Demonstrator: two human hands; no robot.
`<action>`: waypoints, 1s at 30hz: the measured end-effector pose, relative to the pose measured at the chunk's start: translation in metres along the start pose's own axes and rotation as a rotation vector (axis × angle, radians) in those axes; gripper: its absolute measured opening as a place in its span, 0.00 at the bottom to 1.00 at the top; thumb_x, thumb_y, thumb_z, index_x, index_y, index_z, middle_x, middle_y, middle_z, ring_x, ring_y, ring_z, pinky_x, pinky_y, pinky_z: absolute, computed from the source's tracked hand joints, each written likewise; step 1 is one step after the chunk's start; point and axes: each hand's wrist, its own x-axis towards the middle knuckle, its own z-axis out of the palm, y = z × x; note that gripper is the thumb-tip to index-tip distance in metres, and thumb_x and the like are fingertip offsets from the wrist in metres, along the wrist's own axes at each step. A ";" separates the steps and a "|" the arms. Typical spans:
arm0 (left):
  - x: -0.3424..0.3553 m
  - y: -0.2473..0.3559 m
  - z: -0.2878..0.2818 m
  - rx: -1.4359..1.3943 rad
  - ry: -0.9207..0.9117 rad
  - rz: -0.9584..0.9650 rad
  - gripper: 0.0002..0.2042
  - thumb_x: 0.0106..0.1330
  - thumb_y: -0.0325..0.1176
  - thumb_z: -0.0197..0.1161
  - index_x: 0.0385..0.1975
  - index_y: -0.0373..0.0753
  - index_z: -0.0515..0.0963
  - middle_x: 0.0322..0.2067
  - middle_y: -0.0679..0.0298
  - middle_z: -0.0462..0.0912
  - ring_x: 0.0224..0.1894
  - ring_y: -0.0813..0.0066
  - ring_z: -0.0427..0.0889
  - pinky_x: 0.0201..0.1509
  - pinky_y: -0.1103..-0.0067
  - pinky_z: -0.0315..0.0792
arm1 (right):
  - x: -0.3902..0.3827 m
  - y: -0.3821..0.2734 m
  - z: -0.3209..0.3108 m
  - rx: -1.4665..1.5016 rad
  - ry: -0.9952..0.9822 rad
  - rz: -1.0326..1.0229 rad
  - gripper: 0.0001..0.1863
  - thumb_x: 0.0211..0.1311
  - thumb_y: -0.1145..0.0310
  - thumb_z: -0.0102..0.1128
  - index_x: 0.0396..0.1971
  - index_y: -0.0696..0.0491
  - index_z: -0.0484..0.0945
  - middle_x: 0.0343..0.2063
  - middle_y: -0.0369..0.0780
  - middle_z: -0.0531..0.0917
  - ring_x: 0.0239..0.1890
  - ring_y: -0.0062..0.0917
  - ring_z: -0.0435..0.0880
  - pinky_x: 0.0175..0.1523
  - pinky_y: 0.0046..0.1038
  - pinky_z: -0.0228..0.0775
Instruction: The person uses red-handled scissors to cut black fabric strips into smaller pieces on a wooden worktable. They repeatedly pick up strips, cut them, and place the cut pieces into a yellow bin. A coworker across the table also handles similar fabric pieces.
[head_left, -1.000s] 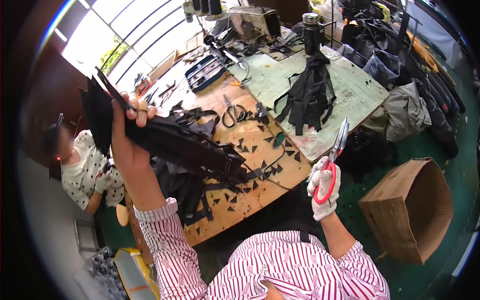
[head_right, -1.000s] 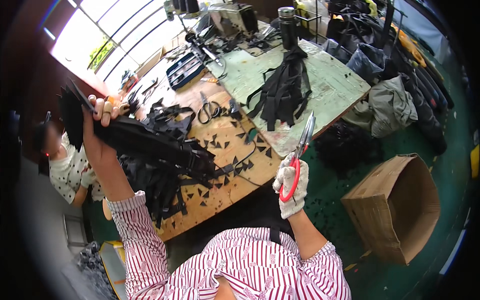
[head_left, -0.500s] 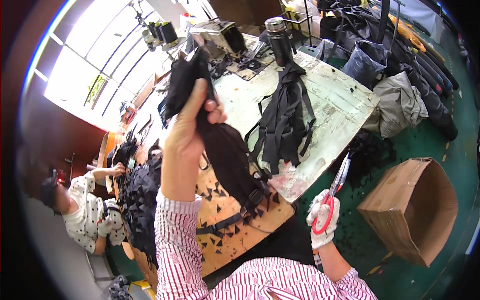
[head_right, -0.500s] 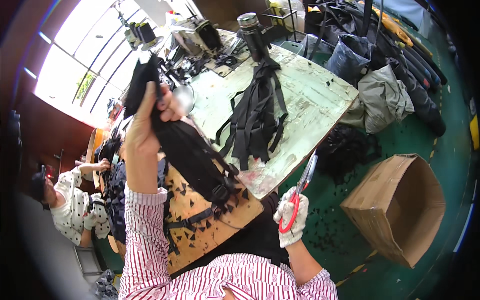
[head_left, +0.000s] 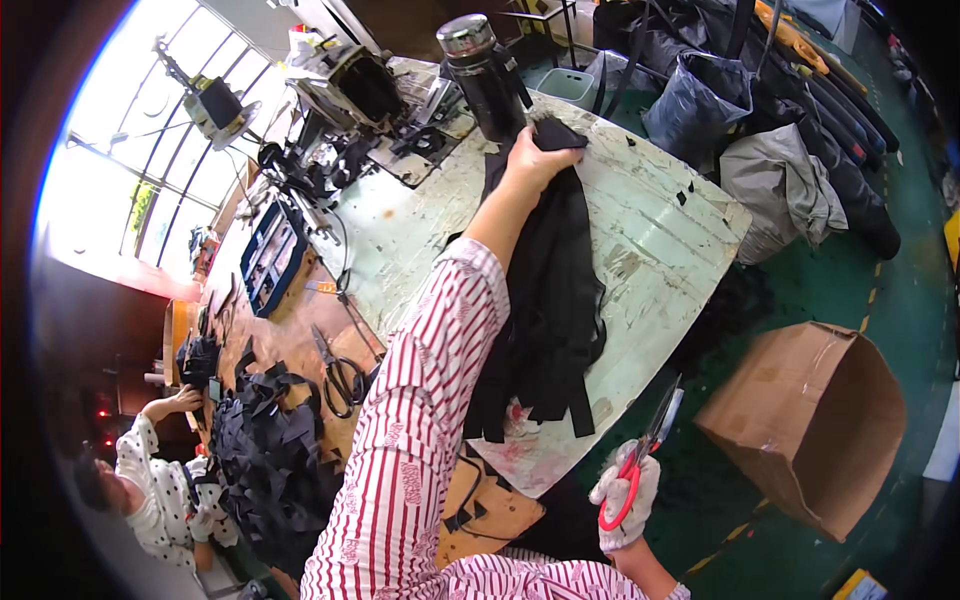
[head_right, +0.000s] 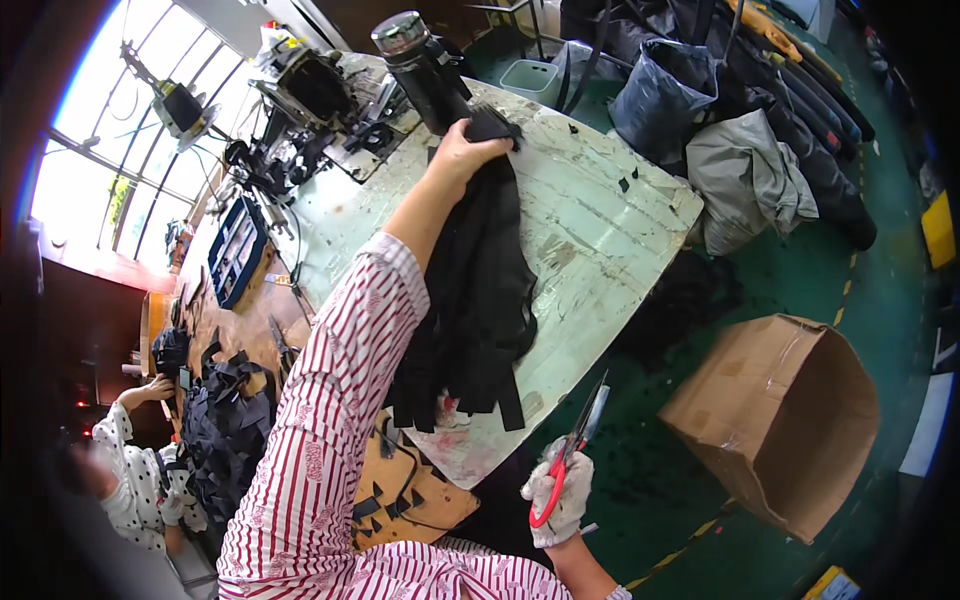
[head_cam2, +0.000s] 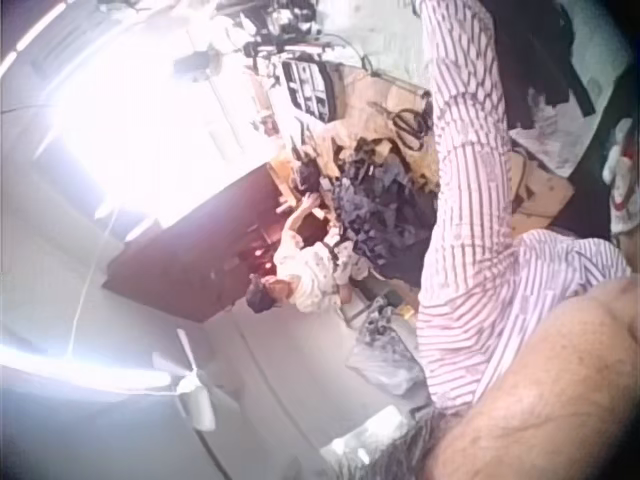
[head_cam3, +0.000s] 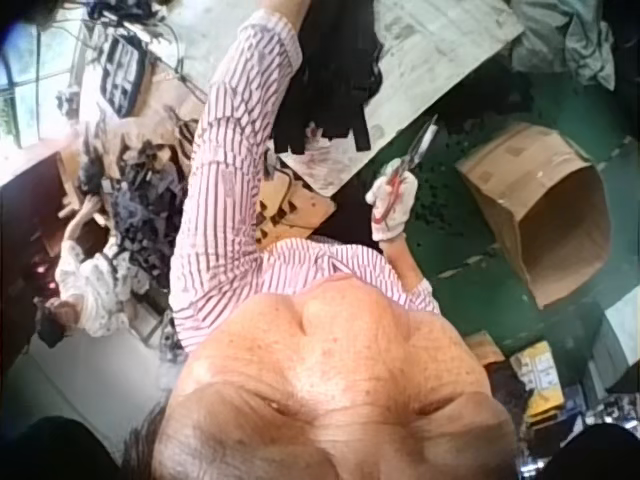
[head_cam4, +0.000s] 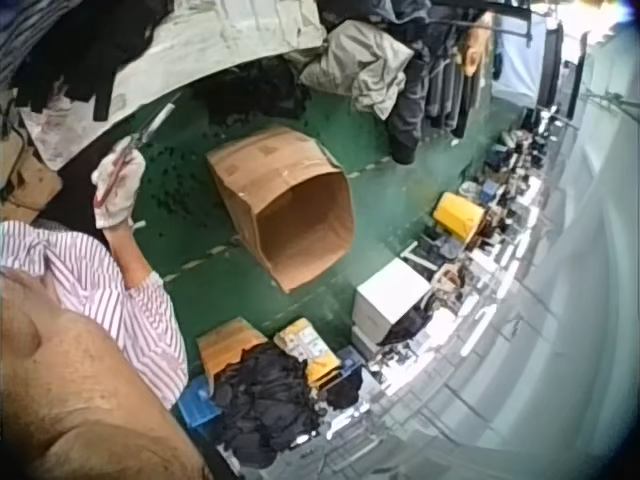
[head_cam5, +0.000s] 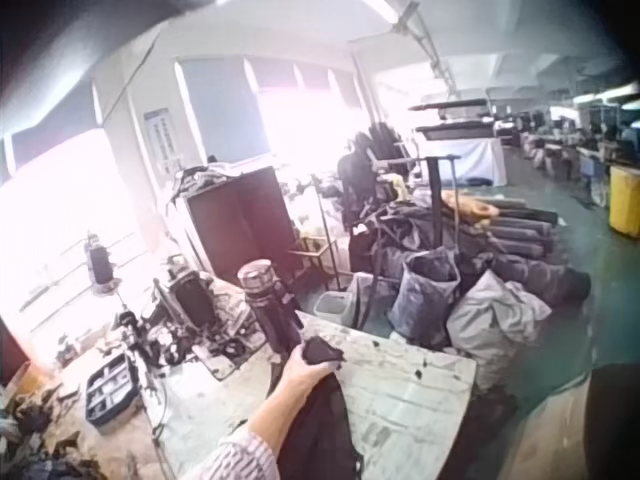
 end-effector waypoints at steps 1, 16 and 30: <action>0.003 -0.010 0.004 0.227 -0.033 0.009 0.44 0.39 0.38 0.75 0.56 0.27 0.60 0.46 0.47 0.73 0.47 0.56 0.74 0.53 0.74 0.69 | 0.003 -0.002 -0.002 -0.029 -0.017 0.004 0.25 0.54 0.55 0.64 0.39 0.54 0.61 0.20 0.35 0.70 0.16 0.17 0.70 0.21 0.19 0.67; -0.212 0.065 -0.135 0.448 -0.264 0.277 0.15 0.53 0.34 0.63 0.39 0.34 0.77 0.28 0.58 0.80 0.31 0.68 0.79 0.38 0.75 0.72 | -0.019 0.001 0.009 -0.096 -0.174 0.038 0.27 0.49 0.61 0.62 0.48 0.53 0.64 0.30 0.34 0.70 0.19 0.15 0.67 0.20 0.14 0.62; -0.474 -0.034 -0.342 0.283 0.697 -0.320 0.07 0.61 0.27 0.57 0.33 0.30 0.79 0.27 0.64 0.82 0.28 0.83 0.78 0.33 0.87 0.73 | -0.078 0.010 0.066 -0.162 -0.532 0.248 0.15 0.52 0.78 0.53 0.40 0.54 0.64 0.30 0.35 0.70 0.19 0.15 0.70 0.15 0.16 0.65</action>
